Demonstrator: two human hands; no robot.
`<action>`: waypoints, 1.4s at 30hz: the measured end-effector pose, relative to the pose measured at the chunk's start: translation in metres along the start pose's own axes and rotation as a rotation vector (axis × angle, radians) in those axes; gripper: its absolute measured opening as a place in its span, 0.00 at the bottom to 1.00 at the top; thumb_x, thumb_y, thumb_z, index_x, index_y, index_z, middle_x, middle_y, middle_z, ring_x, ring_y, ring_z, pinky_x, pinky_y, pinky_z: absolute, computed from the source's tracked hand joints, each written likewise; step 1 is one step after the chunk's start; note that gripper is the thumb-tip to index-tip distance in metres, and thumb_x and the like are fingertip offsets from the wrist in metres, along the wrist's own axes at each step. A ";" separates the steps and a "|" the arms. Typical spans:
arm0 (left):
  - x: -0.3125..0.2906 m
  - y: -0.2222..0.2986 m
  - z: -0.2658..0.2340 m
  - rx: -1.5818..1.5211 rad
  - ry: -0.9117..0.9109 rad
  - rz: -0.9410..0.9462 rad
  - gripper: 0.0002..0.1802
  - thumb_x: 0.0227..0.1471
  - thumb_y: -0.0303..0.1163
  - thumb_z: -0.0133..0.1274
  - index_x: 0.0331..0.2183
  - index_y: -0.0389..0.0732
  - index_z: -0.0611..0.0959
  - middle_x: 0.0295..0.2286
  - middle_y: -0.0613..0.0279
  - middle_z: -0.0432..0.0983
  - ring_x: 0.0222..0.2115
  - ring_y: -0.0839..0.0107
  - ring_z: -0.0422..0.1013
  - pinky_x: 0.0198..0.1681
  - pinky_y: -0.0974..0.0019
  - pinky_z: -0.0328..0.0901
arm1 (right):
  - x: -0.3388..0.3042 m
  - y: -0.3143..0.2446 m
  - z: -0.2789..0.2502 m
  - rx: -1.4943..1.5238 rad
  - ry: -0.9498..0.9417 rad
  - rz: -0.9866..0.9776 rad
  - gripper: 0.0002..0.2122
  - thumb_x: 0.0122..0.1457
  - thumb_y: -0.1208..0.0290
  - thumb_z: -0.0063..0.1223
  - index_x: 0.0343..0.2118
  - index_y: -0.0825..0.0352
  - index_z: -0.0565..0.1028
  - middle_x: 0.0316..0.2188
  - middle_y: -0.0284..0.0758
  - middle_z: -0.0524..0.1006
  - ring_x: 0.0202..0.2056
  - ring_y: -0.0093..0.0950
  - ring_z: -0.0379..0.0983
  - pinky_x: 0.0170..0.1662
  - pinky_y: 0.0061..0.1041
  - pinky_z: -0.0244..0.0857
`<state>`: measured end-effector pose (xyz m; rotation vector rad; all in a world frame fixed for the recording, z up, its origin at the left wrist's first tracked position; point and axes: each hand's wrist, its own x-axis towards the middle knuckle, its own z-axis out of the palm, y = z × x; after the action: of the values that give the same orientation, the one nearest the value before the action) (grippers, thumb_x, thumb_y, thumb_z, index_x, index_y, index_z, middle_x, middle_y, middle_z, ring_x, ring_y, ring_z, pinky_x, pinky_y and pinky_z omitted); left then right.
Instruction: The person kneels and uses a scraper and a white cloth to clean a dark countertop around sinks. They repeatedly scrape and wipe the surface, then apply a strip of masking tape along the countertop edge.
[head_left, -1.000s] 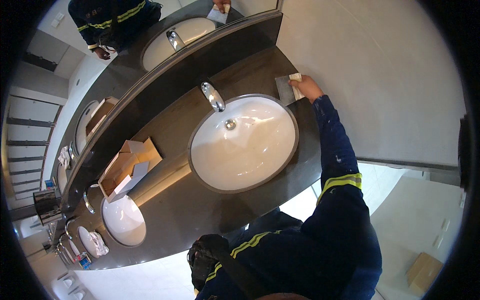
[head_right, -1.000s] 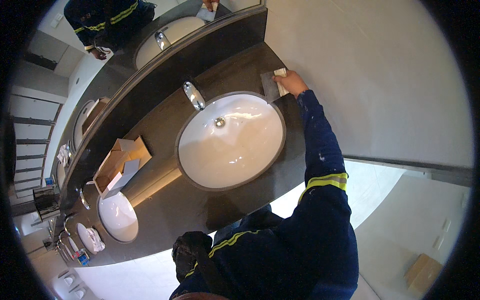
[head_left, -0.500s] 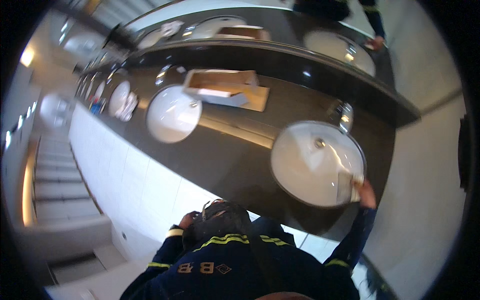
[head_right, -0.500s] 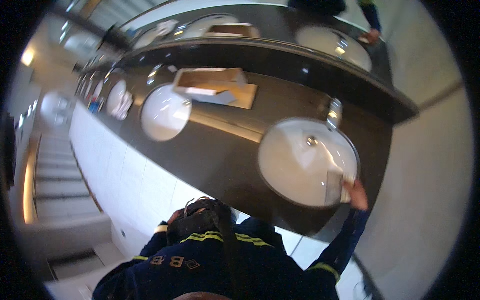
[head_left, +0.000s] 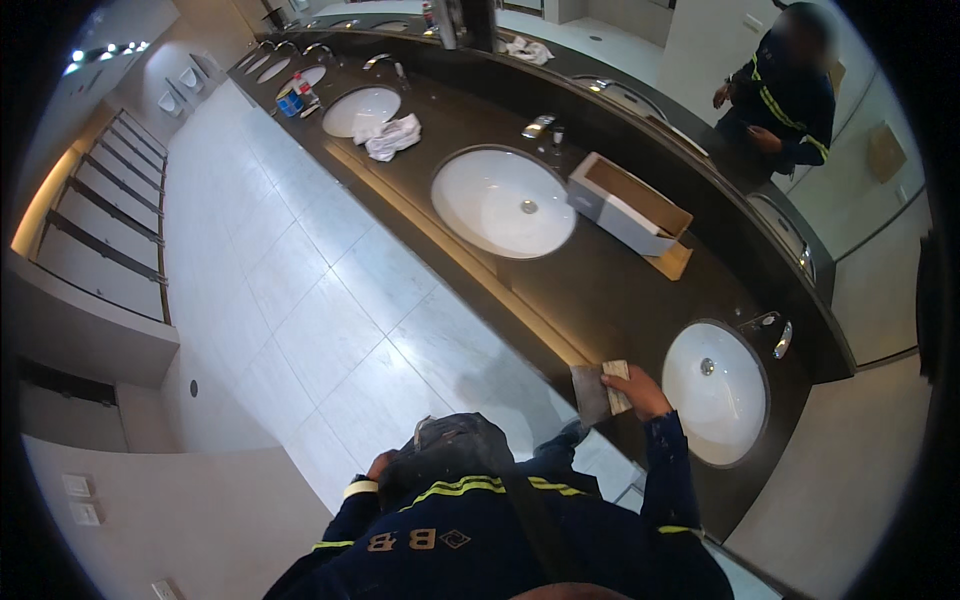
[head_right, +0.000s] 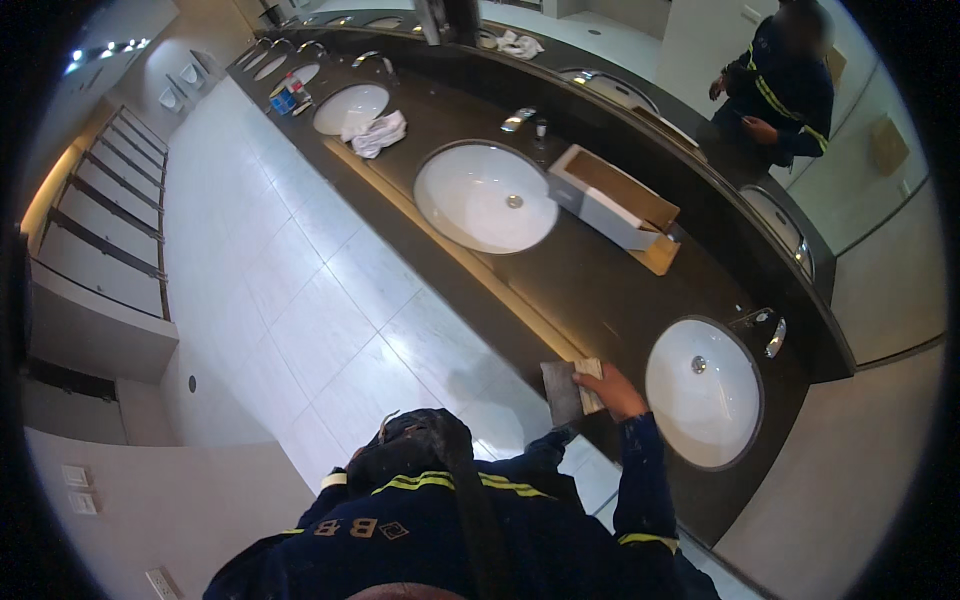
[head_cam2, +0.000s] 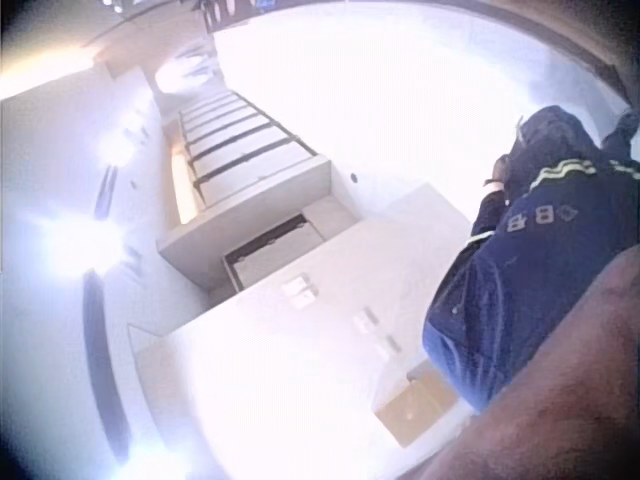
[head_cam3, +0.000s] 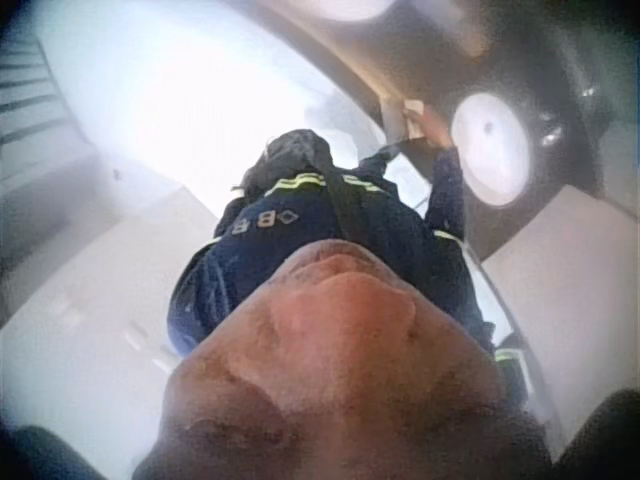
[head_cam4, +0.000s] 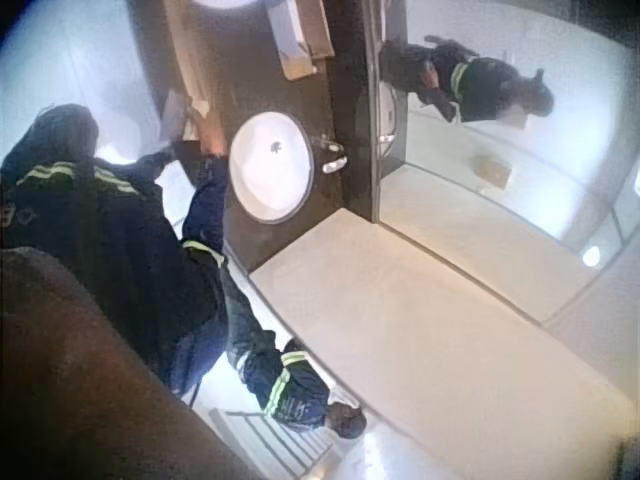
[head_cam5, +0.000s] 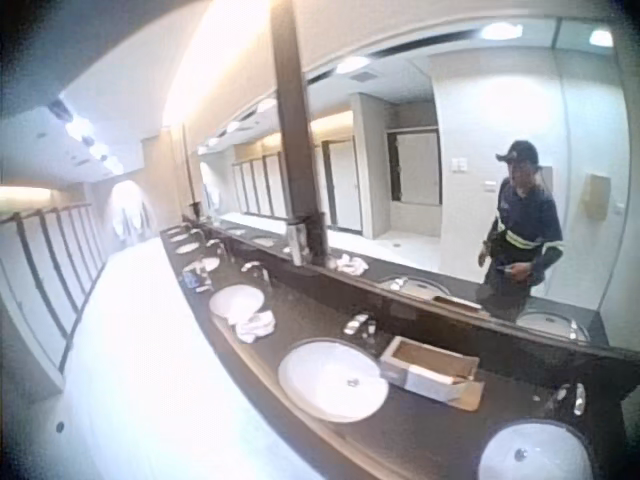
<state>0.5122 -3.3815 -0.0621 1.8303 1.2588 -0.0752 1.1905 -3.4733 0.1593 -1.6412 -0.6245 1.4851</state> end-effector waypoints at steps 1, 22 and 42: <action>-0.004 -0.024 -0.003 -0.096 0.012 0.073 0.22 0.61 0.47 0.50 0.43 0.38 0.84 0.40 0.48 0.83 0.40 0.54 0.79 0.42 0.54 0.73 | 0.007 -0.011 0.026 0.003 0.019 -0.030 0.19 0.61 0.65 0.64 0.50 0.70 0.76 0.42 0.33 0.81 0.40 0.23 0.77 0.45 0.27 0.70; 0.039 -0.169 -0.216 -0.488 0.104 -0.450 0.15 0.58 0.36 0.58 0.43 0.36 0.83 0.37 0.53 0.83 0.35 0.59 0.79 0.40 0.54 0.73 | 0.252 -0.222 0.284 0.249 0.355 -0.312 0.13 0.64 0.72 0.58 0.51 0.67 0.76 0.39 0.32 0.81 0.39 0.24 0.79 0.42 0.27 0.74; 0.370 -0.107 -0.633 -0.222 0.347 -0.298 0.13 0.58 0.31 0.58 0.44 0.35 0.83 0.38 0.51 0.83 0.37 0.58 0.79 0.43 0.54 0.72 | 0.804 -0.454 0.363 1.602 0.363 -0.462 0.18 0.66 0.72 0.53 0.57 0.71 0.70 0.52 0.41 0.77 0.54 0.36 0.75 0.54 0.35 0.72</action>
<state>0.3506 -2.6707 0.0711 1.4950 1.7045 0.2194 1.0566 -2.4924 0.0893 -0.3806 0.3879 0.7790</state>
